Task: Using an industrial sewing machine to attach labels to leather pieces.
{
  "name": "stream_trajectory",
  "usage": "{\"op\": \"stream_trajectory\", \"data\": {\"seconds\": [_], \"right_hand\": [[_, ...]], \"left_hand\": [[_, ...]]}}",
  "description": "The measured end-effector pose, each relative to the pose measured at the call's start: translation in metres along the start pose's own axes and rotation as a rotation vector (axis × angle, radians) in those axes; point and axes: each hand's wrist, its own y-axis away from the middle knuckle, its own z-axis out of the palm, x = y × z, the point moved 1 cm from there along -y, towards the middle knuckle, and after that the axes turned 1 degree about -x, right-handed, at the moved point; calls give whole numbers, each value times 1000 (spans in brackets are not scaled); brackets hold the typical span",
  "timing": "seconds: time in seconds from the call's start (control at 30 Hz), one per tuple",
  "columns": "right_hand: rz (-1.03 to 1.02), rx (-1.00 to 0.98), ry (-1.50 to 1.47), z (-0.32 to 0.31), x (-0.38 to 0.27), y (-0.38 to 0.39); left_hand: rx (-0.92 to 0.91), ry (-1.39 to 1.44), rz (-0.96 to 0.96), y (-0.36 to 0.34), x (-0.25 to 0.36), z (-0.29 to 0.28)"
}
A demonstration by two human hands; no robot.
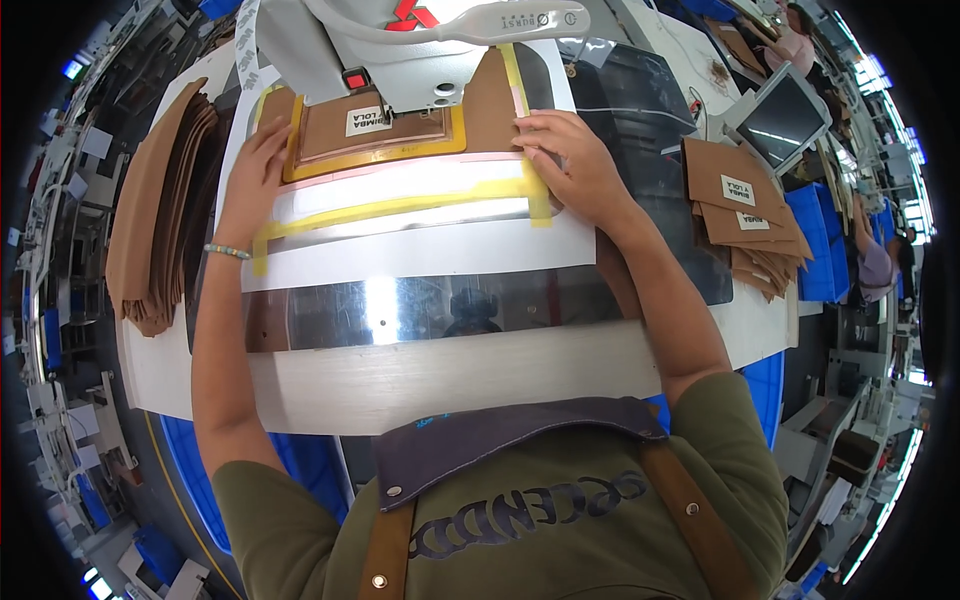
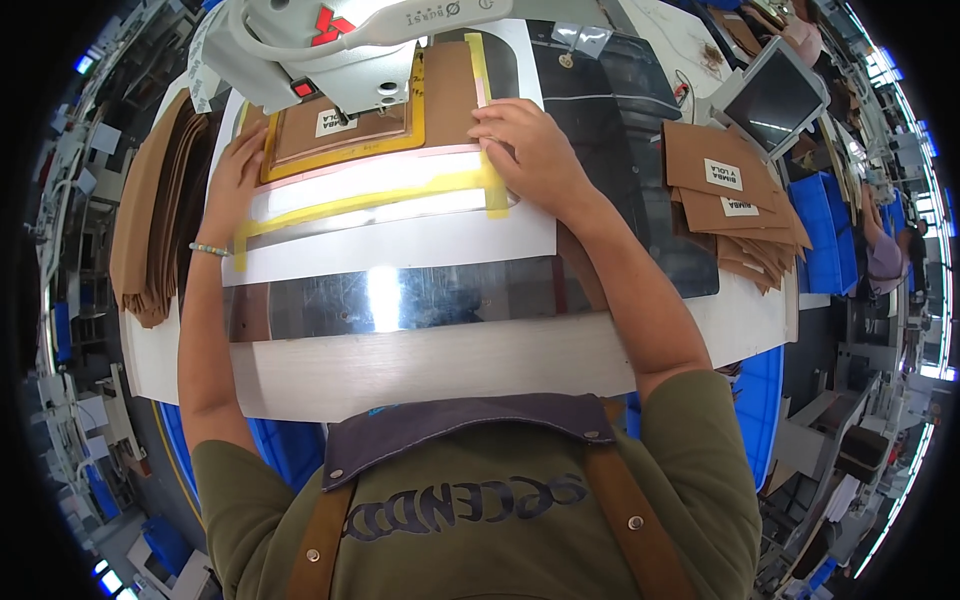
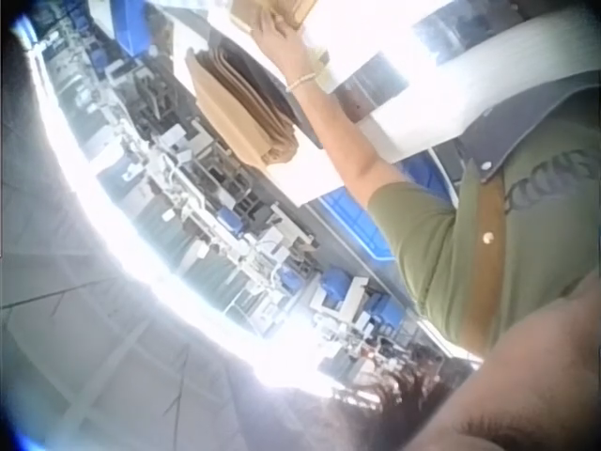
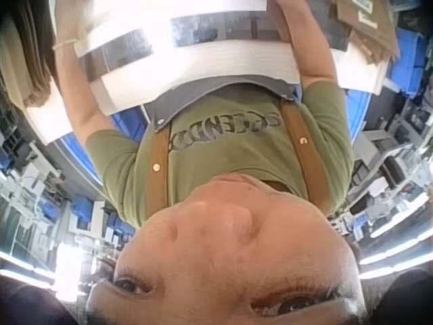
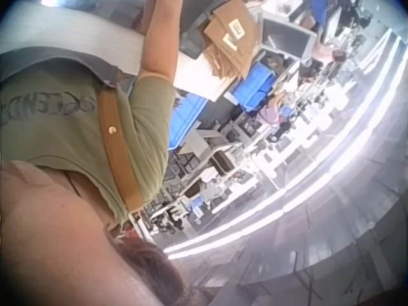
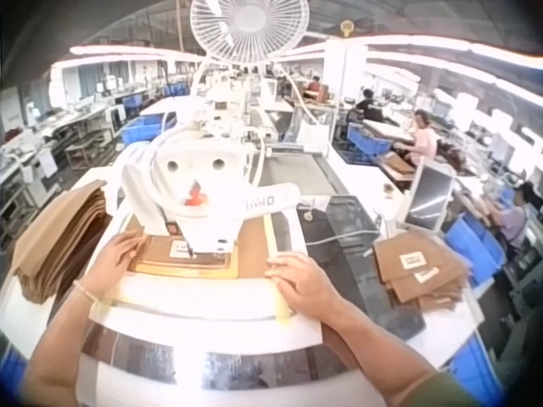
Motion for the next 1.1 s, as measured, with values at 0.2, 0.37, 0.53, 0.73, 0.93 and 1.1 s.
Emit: {"op": "stream_trajectory", "data": {"seconds": [0.2,0.37,0.53,0.73,0.93,1.1], "right_hand": [[12,40,51,4,10,-1],[52,193,195,3,28,1],[96,236,285,-5,36,3],[101,143,394,-27,14,13],[270,181,442,-86,17,70],[448,255,352,-108,14,100]], "left_hand": [[-5,-204,-54,27,-47,-5],[-1,-293,-6,26,-54,1],[21,-356,15,26,-61,5],[66,-289,99,15,-35,33],[79,-249,80,0,20,58],[96,34,45,-19,29,80]]}}
